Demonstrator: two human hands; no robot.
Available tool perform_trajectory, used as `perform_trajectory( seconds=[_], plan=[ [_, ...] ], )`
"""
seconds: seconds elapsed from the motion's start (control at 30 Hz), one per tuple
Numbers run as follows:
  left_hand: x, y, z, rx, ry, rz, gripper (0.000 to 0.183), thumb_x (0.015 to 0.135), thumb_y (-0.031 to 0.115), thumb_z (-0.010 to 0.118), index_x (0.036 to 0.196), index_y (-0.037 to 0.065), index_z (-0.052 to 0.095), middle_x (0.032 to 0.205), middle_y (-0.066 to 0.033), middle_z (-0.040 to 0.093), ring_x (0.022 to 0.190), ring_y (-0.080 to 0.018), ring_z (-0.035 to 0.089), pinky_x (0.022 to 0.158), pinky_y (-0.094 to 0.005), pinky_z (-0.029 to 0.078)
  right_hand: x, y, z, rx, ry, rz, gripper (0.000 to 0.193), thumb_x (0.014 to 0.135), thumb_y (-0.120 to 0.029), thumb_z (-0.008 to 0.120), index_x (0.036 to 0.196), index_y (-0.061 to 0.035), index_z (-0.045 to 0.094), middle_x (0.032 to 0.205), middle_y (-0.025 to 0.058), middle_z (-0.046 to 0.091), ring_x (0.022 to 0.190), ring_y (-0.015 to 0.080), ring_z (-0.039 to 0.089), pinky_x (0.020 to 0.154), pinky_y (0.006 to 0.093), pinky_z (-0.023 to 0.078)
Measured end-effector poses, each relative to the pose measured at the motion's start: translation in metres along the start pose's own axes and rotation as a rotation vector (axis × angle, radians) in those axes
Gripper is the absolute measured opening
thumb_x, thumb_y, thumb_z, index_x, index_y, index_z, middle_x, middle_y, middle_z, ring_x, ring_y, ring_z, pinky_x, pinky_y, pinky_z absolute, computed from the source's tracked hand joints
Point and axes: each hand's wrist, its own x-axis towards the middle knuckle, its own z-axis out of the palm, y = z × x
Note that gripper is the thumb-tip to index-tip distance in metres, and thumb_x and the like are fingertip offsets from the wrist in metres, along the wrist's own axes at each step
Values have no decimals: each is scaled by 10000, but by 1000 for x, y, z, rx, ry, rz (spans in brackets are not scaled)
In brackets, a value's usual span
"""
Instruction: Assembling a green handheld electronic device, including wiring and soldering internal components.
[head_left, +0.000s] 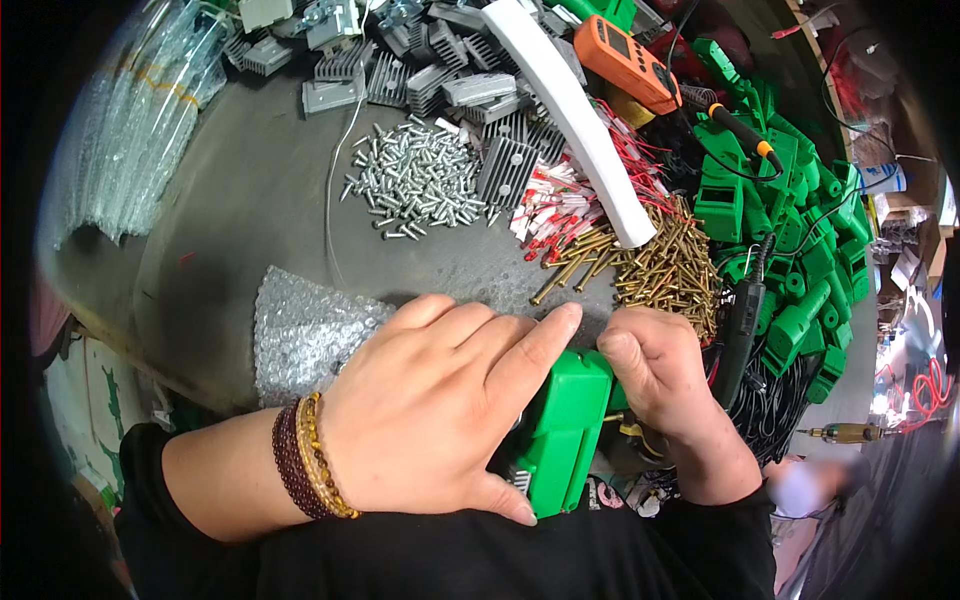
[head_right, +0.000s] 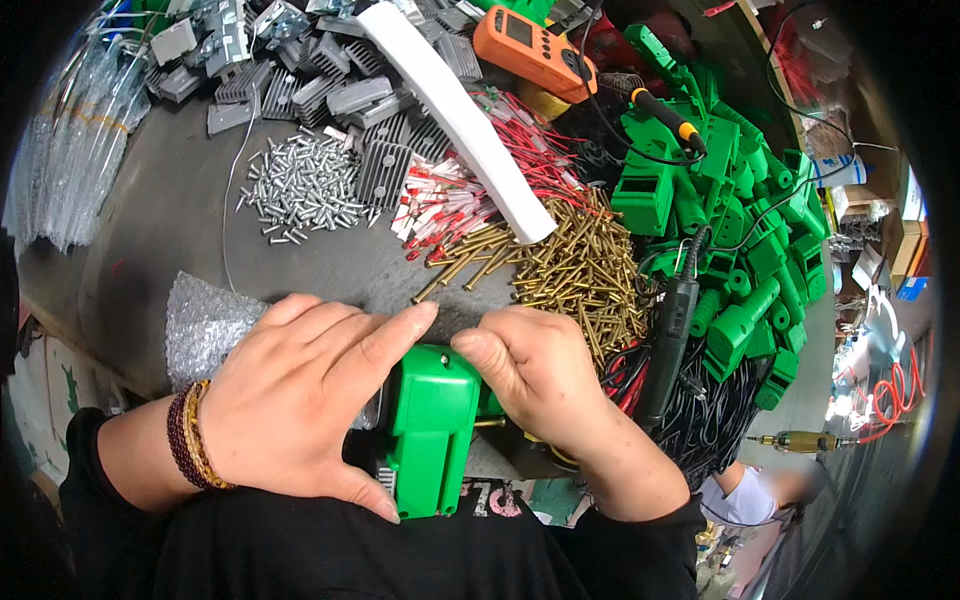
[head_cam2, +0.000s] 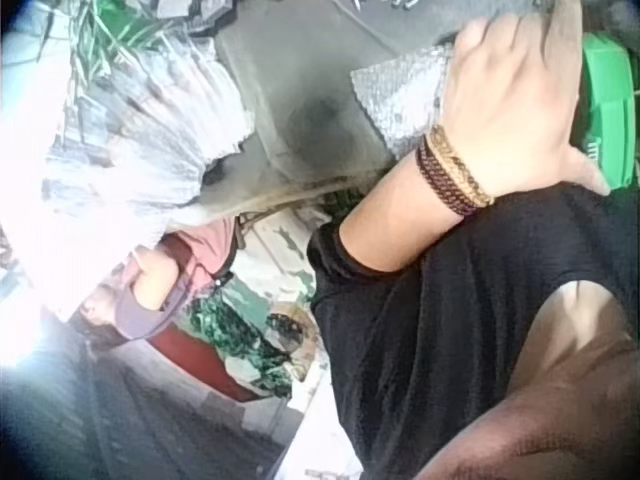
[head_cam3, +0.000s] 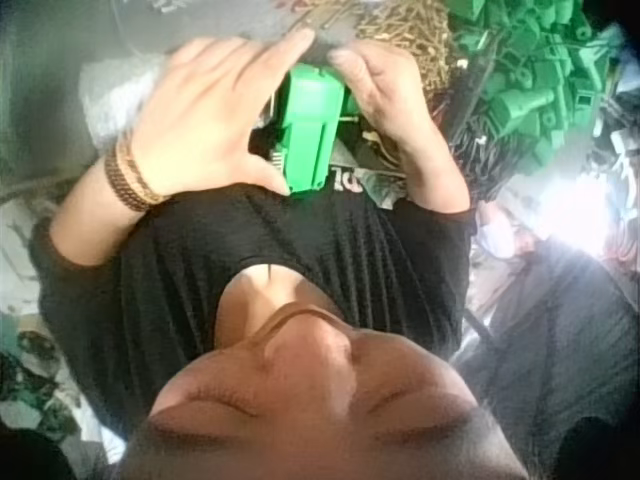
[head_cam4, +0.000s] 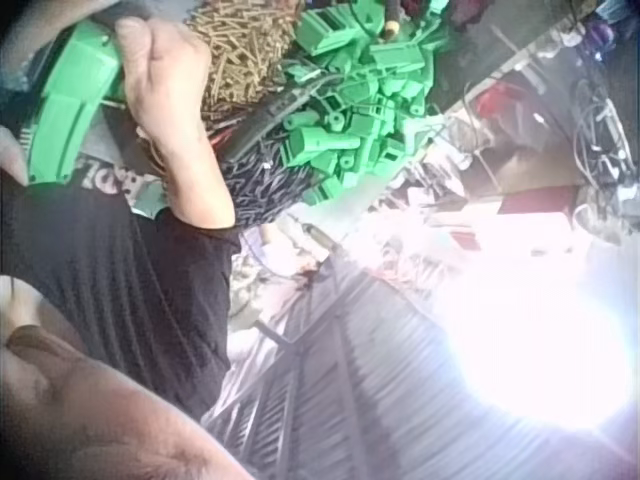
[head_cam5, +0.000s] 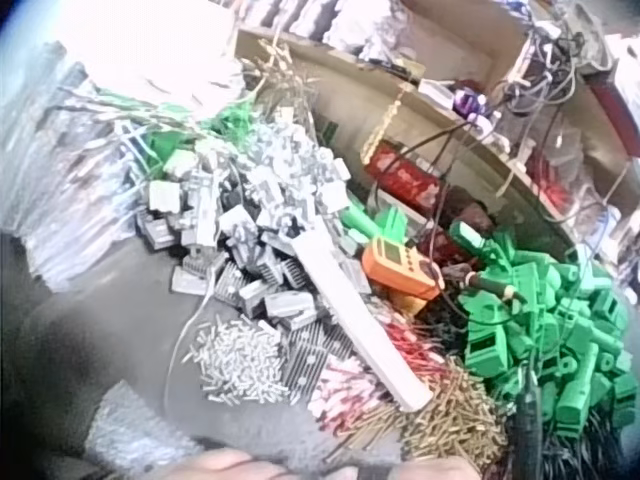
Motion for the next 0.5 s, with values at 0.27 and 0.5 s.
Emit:
perform_trajectory(
  seconds=[0.27, 0.5],
  plan=[
    [-3, -10, 1, 51, 9, 125, 1229, 557, 725, 705, 1476, -24, 378, 1159, -153, 595, 1041, -322, 589, 943, -439, 410, 1, -30, -23, -198, 20, -339, 299, 775, -299, 763, 982, -96, 693, 1056, 94, 631, 940, 279, 600, 796, 384, 470],
    [-5, -3, 4, -21, 61, 62, 1132, 595, 581, 804, 1454, -35, 399, 1148, -171, 612, 1045, -345, 597, 940, -440, 422, -25, -59, -3, -546, -161, -754, 360, 783, -226, 676, 1135, -162, 709, 1186, -21, 637, 1031, 158, 596, 882, 317, 476]
  ],
)
